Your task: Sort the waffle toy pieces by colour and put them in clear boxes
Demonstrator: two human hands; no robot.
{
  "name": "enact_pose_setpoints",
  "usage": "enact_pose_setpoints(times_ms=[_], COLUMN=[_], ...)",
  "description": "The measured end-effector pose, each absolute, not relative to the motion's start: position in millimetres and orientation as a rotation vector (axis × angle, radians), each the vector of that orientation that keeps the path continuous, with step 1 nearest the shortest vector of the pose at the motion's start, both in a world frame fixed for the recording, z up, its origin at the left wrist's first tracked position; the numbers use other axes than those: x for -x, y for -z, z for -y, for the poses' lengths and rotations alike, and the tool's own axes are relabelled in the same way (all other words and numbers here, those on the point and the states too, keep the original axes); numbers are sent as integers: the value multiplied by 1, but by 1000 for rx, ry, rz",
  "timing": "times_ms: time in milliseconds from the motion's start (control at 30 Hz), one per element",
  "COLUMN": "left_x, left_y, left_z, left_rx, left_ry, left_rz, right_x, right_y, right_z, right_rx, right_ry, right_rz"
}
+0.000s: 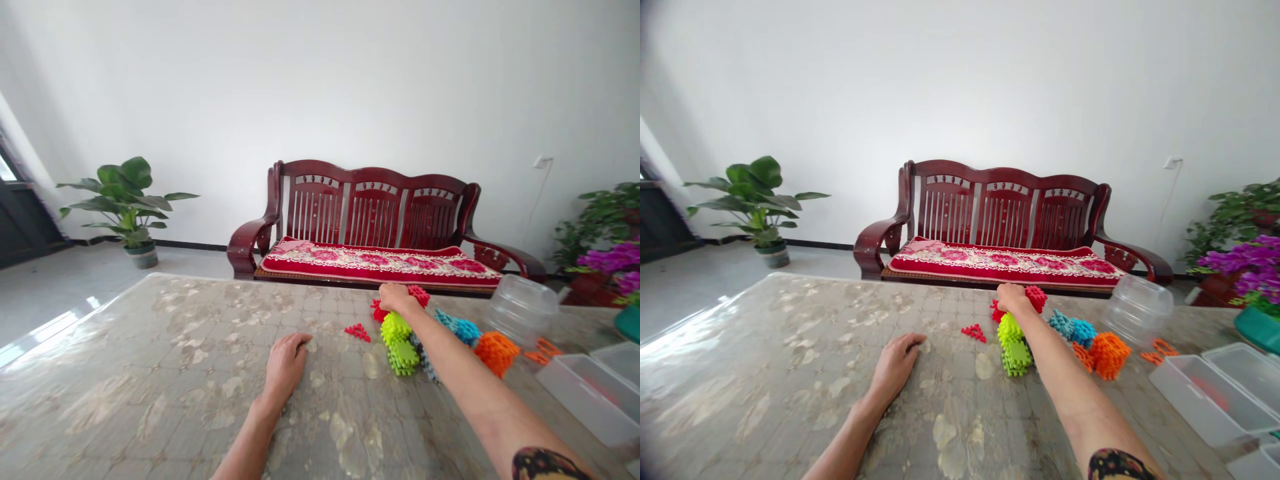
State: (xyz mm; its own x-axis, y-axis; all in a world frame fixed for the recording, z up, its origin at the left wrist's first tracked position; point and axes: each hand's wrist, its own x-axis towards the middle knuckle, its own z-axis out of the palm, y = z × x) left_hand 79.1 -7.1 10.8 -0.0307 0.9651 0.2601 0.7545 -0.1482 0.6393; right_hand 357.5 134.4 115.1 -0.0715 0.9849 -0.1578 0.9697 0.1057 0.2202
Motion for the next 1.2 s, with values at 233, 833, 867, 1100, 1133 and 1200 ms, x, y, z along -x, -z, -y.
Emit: enact_pose_setpoints(times_ms=[233,833,867,1100,1133,1200], left_x=[-80,-80,-80,-80,-80,-80], left_y=[-12,-14,-14,-16,-16,-16], left_z=[8,8,9,10,10,10], left_rx=[-1949,-1954,-1952,-1944,-1945,-1943], left_ry=[-969,-954,-959,-972,-969,-961], left_rz=[-1818,-1805,-1805,-1809,-1808,-1807], right_x=[-360,-334,-332,-331,-332,-334], right_y=[-114,-109,-107,-100,-100,-101], right_z=[-139,-136,-138,-140,-140,-141], right_rx=[-1920,-2006,-2005,-1992,-1991,-1993], right_ry=[-42,4,13,90,99,105], right_rz=[-2104,-2157,-2151,-2073,-2063,-2055])
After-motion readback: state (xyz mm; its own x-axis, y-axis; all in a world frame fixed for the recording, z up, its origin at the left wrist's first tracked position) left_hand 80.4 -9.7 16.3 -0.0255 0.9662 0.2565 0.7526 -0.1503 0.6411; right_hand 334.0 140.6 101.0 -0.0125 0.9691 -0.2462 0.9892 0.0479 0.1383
